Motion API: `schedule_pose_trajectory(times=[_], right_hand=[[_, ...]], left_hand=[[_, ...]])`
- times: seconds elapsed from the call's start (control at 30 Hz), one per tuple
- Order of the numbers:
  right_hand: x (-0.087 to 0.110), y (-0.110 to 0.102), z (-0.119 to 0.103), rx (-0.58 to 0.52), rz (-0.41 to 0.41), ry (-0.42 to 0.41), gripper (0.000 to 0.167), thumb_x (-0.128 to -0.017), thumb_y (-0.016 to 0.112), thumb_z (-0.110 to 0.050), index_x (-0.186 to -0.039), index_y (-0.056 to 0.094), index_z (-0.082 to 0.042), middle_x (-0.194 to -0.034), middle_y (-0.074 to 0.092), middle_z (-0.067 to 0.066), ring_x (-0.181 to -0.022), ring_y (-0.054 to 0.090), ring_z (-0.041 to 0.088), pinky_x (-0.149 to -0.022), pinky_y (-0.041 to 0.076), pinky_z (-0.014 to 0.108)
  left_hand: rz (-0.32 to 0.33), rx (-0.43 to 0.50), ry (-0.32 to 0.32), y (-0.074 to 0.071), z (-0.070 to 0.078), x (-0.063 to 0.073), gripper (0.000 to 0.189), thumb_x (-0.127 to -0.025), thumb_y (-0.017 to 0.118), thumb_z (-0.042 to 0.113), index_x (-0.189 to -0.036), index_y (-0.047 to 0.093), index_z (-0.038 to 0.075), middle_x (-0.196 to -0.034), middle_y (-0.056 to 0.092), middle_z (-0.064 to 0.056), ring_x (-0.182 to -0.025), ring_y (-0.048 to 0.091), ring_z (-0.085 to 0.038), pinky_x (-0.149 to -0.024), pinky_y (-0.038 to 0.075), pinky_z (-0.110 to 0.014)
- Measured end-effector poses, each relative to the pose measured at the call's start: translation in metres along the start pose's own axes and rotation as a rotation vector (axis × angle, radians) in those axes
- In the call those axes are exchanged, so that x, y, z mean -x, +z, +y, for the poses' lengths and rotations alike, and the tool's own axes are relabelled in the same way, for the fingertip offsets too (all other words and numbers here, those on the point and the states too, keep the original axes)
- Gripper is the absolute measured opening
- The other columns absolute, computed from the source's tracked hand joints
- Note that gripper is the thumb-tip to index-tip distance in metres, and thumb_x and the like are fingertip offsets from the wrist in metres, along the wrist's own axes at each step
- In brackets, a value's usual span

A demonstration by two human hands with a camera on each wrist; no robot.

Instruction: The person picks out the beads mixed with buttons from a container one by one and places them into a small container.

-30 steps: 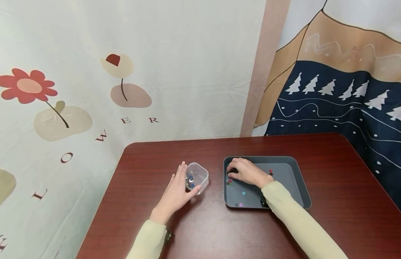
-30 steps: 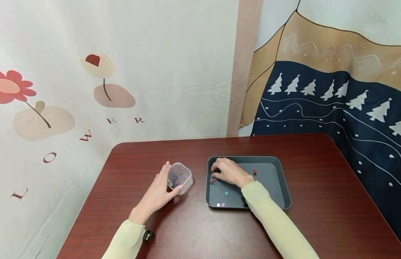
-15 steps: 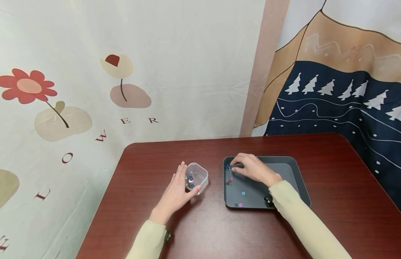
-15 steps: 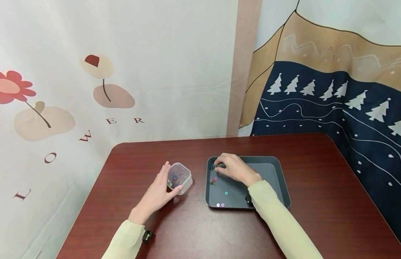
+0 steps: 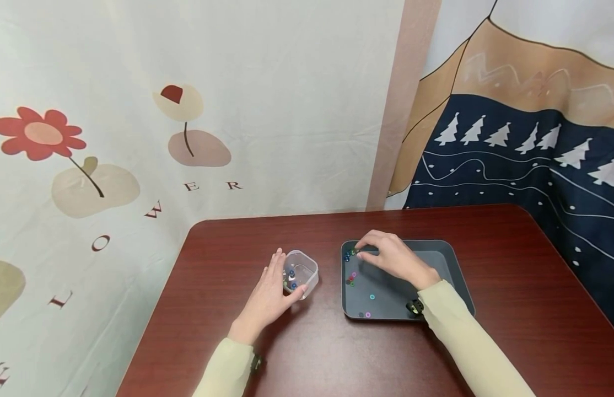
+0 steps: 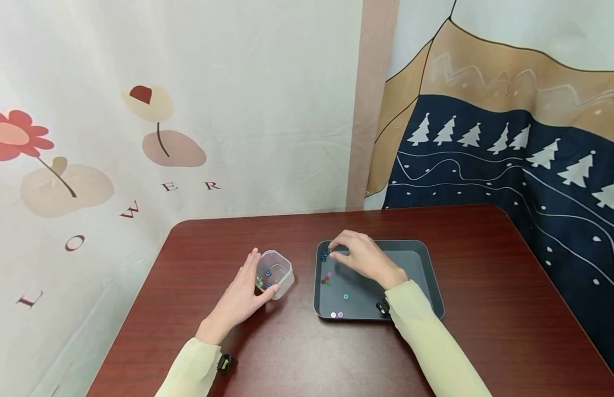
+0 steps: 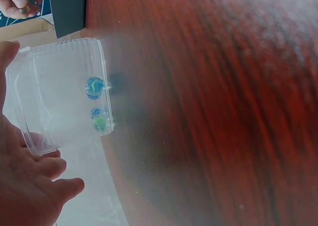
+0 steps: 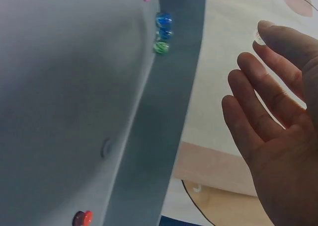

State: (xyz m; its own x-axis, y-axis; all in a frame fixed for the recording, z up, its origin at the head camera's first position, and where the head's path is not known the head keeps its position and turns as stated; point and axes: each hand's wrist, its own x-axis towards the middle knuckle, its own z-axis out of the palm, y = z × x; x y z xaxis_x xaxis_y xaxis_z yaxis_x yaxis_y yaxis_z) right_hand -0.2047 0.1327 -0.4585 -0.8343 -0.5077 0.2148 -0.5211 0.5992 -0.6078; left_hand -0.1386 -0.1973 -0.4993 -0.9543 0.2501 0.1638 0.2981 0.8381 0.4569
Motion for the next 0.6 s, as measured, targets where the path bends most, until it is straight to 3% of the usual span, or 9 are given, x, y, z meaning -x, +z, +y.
schedule_pose_trajectory(times=[0.27, 0.6], right_hand=[[0.002, -0.008, -0.005, -0.029, 0.087, -0.015, 0.022, -0.092, 0.080, -0.015, -0.114, 0.077, -0.012, -0.113, 0.071, -0.003, -0.105, 0.067, 0.018, -0.092, 0.058, 0.044], [0.003, -0.008, -0.022, -0.078, 0.181, -0.099, 0.021, -0.091, 0.081, -0.014, -0.111, 0.077, -0.015, -0.111, 0.072, -0.005, -0.107, 0.067, 0.016, -0.093, 0.058, 0.042]], left_hand=[[-0.003, 0.005, 0.001, 0.001, -0.001, 0.000, 0.095, -0.092, 0.071, 0.049, -0.157, 0.031, -0.007, -0.166, 0.027, -0.025, -0.153, 0.026, -0.041, -0.121, 0.028, -0.060], [-0.008, 0.001, 0.000, 0.000, -0.001, 0.000, 0.094, -0.092, 0.070, 0.049, -0.157, 0.031, -0.008, -0.167, 0.025, -0.025, -0.153, 0.027, -0.043, -0.120, 0.028, -0.061]])
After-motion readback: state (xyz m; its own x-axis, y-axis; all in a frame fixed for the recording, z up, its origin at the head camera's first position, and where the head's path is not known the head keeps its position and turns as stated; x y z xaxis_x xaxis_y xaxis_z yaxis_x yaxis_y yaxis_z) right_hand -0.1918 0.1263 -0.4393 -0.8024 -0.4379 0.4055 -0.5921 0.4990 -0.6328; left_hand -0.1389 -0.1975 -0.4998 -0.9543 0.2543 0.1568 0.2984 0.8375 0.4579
